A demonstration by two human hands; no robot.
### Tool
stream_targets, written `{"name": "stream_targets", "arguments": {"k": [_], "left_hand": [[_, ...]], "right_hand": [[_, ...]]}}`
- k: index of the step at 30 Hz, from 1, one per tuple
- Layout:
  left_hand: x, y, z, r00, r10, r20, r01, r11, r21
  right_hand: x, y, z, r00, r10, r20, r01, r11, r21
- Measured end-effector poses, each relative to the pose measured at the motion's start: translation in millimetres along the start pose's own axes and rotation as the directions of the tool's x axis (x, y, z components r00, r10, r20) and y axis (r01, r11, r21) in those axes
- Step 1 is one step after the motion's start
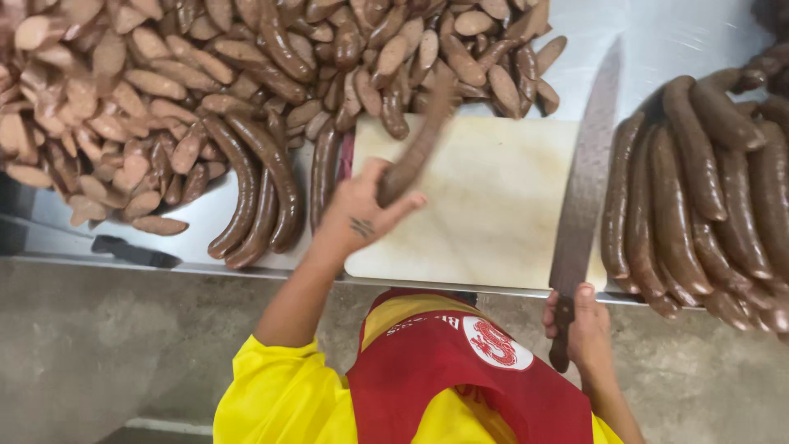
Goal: The person slices sausages into small pieces using a large knife on a cutting board, moving the sliced pieces to a pile on the left.
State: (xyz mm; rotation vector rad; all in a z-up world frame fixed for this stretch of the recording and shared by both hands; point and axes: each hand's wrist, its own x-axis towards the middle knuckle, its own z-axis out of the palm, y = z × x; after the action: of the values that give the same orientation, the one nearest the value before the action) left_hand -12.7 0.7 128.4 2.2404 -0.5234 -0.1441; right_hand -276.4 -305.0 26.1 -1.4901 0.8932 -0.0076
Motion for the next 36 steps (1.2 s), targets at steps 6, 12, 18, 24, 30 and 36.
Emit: {"name": "stream_targets", "arguments": {"k": [6, 12, 18, 24, 30, 36], "left_hand": [[30, -27, 110, 0.751, 0.456, 0.477, -0.579, 0.802, 0.146], [23, -58, 143, 0.686, 0.575, 0.445, -0.712, 0.658, 0.247], [-14, -22, 206, 0.648, 0.75, 0.134, -0.758, 0.652, 0.023], [-8, -16, 219, 0.583, 0.81, 0.058, -0.81, 0.585, -0.027], [-9, -10, 219, 0.592, 0.806, 0.026, -0.806, 0.59, 0.044], [-10, -7, 216, 0.61, 0.793, 0.008, -0.792, 0.608, 0.058]], "right_hand": [[-9, 21, -43, 0.999, 0.005, -0.043, -0.006, 1.0, -0.008], [-40, 33, -87, 0.992, 0.125, 0.031, -0.112, 0.952, -0.284], [-60, 3, -119, 1.0, 0.002, 0.006, 0.004, 0.518, -0.856], [-63, -63, -152, 0.988, 0.151, -0.042, -0.074, 0.217, -0.973], [-35, -80, -165, 0.906, 0.408, -0.11, -0.118, -0.005, -0.993], [41, -28, -73, 0.952, 0.251, 0.177, 0.07, 0.384, -0.921]]}}
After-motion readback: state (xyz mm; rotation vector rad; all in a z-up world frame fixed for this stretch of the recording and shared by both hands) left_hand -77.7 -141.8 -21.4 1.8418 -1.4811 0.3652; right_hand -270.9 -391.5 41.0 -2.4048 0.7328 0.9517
